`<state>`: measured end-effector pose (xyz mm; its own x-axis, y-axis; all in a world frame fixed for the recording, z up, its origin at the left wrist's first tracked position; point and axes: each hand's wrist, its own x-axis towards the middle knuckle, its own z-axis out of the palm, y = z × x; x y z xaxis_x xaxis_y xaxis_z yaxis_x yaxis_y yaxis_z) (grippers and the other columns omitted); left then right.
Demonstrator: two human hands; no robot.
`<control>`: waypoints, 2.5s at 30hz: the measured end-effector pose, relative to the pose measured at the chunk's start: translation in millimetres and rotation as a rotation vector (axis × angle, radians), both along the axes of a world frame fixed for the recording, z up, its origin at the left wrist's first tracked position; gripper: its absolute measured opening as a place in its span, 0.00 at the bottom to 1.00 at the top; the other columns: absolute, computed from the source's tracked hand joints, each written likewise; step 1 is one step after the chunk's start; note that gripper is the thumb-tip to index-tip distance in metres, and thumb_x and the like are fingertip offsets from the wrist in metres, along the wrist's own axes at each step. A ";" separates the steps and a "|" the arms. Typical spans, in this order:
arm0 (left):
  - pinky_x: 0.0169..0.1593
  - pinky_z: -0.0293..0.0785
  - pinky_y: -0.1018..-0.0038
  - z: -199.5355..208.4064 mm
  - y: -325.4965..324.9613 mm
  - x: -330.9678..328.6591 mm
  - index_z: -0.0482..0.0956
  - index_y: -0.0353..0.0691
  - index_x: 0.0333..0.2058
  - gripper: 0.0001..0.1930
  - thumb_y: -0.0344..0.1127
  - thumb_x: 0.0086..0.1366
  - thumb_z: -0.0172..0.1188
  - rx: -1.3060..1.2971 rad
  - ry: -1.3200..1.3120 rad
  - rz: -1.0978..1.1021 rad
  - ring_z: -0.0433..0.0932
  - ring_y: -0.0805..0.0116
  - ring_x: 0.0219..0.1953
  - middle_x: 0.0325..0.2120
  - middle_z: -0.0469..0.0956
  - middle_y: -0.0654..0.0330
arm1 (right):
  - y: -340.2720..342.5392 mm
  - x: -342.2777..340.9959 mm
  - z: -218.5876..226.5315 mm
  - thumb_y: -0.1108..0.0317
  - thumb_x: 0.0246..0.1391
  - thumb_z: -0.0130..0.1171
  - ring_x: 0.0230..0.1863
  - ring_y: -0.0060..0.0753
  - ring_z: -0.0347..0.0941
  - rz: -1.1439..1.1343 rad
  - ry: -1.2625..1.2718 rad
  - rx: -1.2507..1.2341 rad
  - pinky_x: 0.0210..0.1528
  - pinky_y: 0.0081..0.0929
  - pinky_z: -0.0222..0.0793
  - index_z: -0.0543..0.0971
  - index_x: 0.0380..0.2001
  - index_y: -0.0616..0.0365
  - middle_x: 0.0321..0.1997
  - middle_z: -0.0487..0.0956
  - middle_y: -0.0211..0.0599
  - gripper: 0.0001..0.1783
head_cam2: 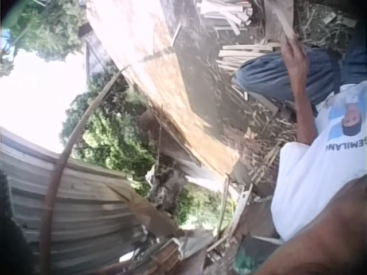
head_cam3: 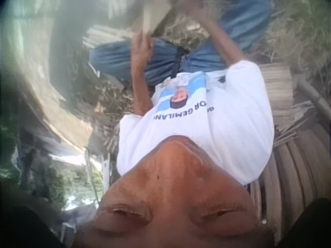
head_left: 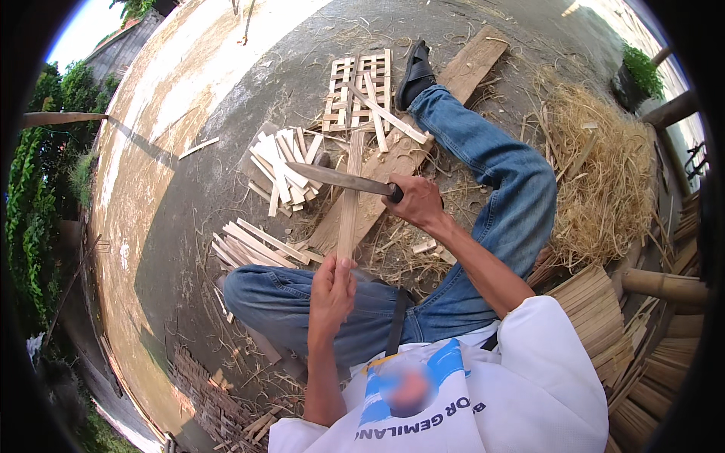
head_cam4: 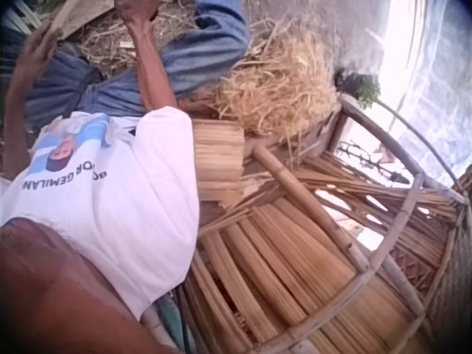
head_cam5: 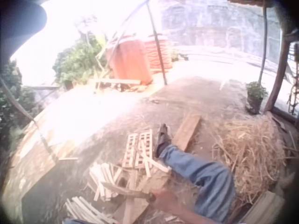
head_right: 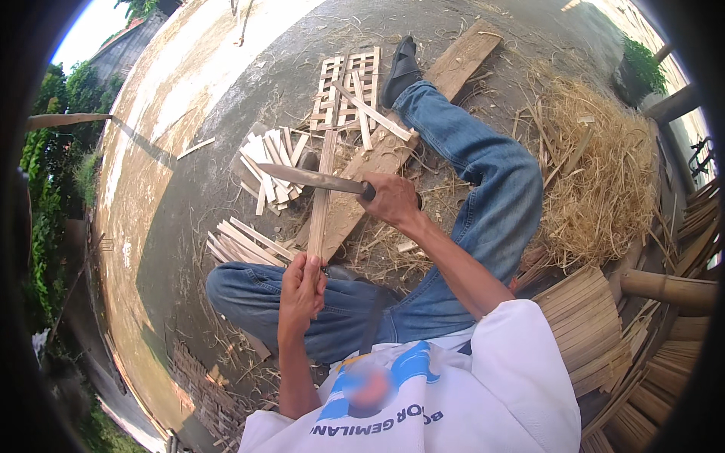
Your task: The person sits on the ground and uses a large knife to split thin bamboo strips into smaller pieces. They repeatedly shave and cut the strips, then place the finished pieces into a pile and later into a bamboo tube.
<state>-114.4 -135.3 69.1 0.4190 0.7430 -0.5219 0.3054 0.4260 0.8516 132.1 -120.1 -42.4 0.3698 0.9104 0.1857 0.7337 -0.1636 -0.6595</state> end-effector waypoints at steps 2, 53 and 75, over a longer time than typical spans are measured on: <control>0.13 0.52 0.83 5.5 -4.3 -3.2 0.72 0.40 0.41 0.14 0.45 0.79 0.47 -0.031 -0.004 -0.026 0.56 0.86 0.11 0.16 0.64 0.71 | -0.7 13.2 -12.1 0.55 0.50 0.65 0.25 0.47 0.80 -0.098 0.081 -0.058 0.29 0.44 0.72 0.81 0.26 0.53 0.20 0.80 0.42 0.13; 0.11 0.55 0.82 4.5 -4.6 0.8 0.71 0.40 0.34 0.19 0.49 0.79 0.47 -0.166 -0.251 0.104 0.56 0.83 0.09 0.12 0.59 0.71 | -4.5 6.3 21.3 0.56 0.48 0.68 0.23 0.47 0.75 -0.129 0.042 0.016 0.27 0.42 0.69 0.77 0.25 0.54 0.19 0.76 0.41 0.15; 0.17 0.55 0.82 -52.2 -8.4 -8.2 0.78 0.36 0.39 0.18 0.47 0.78 0.50 0.562 0.191 0.045 0.60 0.83 0.15 0.21 0.68 0.69 | -8.2 38.9 -22.6 0.59 0.52 0.67 0.17 0.21 0.70 -0.384 0.908 -0.039 0.21 0.29 0.65 0.75 0.18 0.59 0.16 0.75 0.28 0.18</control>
<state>-122.6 -143.7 16.8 0.3185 0.9420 -0.1060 0.4672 -0.0587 0.8822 170.9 -128.3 -65.0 0.6286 0.6984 -0.3422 -0.1555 -0.3182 -0.9352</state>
